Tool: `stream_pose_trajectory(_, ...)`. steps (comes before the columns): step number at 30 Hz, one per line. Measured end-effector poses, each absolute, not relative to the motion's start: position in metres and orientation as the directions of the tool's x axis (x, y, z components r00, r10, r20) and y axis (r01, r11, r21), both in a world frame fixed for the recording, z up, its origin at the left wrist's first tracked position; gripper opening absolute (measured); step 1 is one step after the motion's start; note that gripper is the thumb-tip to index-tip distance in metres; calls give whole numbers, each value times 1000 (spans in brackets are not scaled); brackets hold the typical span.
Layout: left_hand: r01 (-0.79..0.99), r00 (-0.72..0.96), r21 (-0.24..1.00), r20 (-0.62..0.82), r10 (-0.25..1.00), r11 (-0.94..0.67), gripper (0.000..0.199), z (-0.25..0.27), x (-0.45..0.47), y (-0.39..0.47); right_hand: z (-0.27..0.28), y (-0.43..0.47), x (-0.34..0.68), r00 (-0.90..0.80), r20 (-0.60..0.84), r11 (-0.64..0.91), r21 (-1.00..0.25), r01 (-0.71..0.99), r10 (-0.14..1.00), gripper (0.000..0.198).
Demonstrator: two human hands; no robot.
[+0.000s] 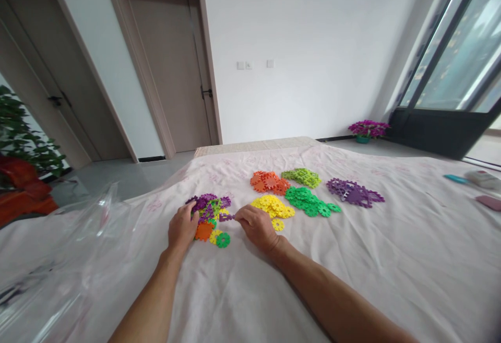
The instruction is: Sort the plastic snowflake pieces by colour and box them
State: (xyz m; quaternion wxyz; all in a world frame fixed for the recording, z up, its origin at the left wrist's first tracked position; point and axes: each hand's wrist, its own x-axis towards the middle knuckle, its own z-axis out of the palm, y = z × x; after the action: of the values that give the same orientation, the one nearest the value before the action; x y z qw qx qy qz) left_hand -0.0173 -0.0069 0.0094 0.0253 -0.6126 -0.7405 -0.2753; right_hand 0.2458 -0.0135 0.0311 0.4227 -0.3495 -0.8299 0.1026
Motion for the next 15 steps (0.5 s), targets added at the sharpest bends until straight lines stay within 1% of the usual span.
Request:
stream_pose_trajectory(2, 923, -244, 373, 371, 896, 96, 43, 10, -17, -7, 38, -3, 256, -326, 660, 713, -475, 516, 676, 17)
stream_pose_trajectory(4, 926, -238, 366, 372, 897, 94, 43, 9, -18, -7, 45, 12, 274, -191, 692, 659, -510, 553, 696, 15)
stream_pose_trajectory(7, 930, -236, 354, 378, 895, 96, 43, 9, -18, -7, 52, 40, 314, 119, 690, 522, -638, 566, 714, 11)
stream_pose_trajectory(8, 932, -235, 350, 382, 894, 95, 44, 8, -19, -6, 52, 49, 331, 230, 660, 466, -696, 547, 715, 15)
stream_pose_trajectory(10, 935, -229, 343, 391, 892, 90, 44, 8, -19, -6, 49, 66, 366, 463, 574, 383, -810, 444, 676, 29)
stream_pose_trajectory(12, 939, -223, 333, 392, 892, 89, 45, 7, -19, -6, 42, 79, 400, 642, 464, 357, -885, 300, 611, 38)
stream_pose_trajectory(15, 941, -228, 324, 387, 893, 99, 45, 7, -20, -6, 27, 90, 442, 817, 218, 357, -934, 15, 535, 45)
